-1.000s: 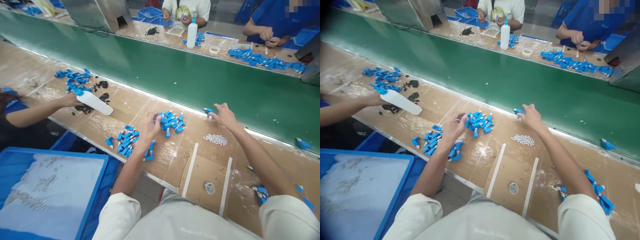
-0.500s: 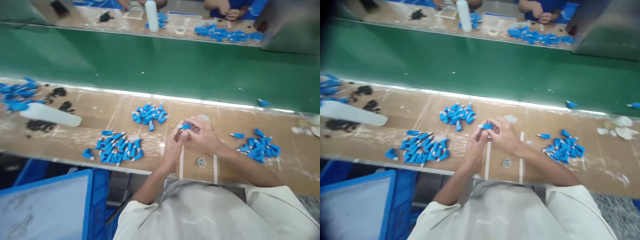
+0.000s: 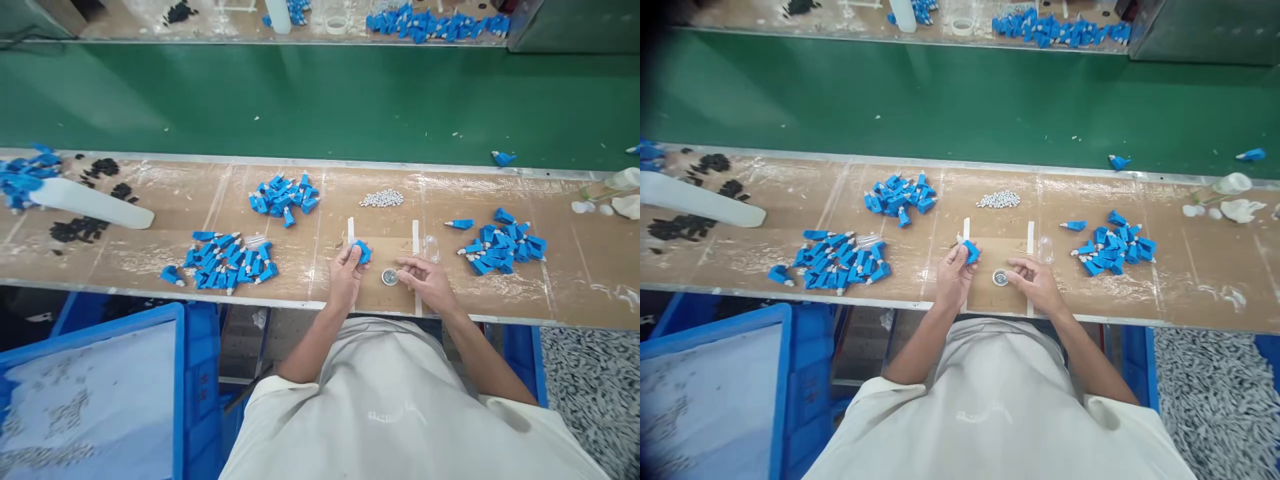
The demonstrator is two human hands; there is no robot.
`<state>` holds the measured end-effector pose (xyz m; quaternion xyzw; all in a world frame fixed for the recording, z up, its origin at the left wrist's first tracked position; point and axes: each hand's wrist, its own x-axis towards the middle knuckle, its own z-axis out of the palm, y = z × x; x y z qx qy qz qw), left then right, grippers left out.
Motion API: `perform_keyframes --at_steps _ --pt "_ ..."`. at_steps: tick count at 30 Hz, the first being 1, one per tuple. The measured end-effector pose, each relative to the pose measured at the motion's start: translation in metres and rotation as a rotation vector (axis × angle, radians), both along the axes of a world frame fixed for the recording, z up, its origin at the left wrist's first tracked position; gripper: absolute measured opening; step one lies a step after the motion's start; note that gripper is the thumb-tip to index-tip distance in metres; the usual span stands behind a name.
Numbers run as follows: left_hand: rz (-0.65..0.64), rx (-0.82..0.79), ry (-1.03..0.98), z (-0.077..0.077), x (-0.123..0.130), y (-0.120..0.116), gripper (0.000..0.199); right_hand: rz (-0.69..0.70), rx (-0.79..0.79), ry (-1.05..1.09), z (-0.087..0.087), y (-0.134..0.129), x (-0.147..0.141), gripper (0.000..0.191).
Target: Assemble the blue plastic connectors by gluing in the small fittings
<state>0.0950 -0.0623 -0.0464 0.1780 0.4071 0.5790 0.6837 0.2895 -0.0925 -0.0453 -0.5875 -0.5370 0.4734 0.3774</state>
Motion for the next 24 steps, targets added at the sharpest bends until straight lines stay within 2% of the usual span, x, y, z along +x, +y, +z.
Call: perform_keyframes --at_steps 4,11,24 --pt "0.005 -0.068 0.000 -0.008 0.000 -0.006 0.038 -0.043 0.047 -0.008 -0.009 0.004 -0.015 0.043" --pt "0.016 -0.065 -0.008 -0.010 -0.006 -0.008 0.039 -0.026 0.216 -0.133 -0.002 0.004 -0.018 0.032" --pt "0.013 -0.044 -0.049 -0.013 -0.007 -0.007 0.045 0.021 0.223 -0.193 0.000 0.011 -0.025 0.024"
